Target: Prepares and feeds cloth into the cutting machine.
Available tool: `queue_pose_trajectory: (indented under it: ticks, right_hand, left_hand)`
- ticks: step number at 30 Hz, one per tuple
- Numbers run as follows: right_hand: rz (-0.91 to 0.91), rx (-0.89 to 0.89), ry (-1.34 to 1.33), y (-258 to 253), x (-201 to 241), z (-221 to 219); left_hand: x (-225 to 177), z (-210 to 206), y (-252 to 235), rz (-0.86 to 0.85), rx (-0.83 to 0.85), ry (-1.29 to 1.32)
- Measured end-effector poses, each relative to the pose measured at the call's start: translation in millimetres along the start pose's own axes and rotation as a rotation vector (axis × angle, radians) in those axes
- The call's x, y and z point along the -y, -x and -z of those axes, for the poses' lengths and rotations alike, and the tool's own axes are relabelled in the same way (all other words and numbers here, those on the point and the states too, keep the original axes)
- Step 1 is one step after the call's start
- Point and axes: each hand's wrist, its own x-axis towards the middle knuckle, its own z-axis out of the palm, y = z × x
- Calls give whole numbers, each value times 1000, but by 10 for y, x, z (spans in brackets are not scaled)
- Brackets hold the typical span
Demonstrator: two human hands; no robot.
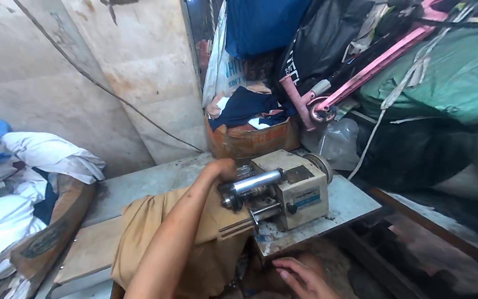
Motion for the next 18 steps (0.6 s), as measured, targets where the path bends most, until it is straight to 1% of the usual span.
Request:
queue_pose_trajectory:
  ticks: [5,9,12,14,15,16,18]
  right_hand:
    - [51,6,25,-90,59,-32]
    - [62,34,51,-157,80,-57]
    - [50,46,43,-144,73,-108]
    - [22,51,48,-105,72,-122]
    - [8,59,61,-84,88,-102]
    - [7,65,91,-70,110,-67]
    - [66,66,173,-71,182,53]
  left_hand:
    - [53,-12,104,23,-31,131]
    - [21,-2,23,75,-49,95]
    - [1,-26,11,15,-23,81]
    - [48,-30,58,-28,-56,108]
    - [84,0,115,-31,-106,134]
    - [129,56,193,-25,-192,166]
    - [256,200,360,-6,-482,202]
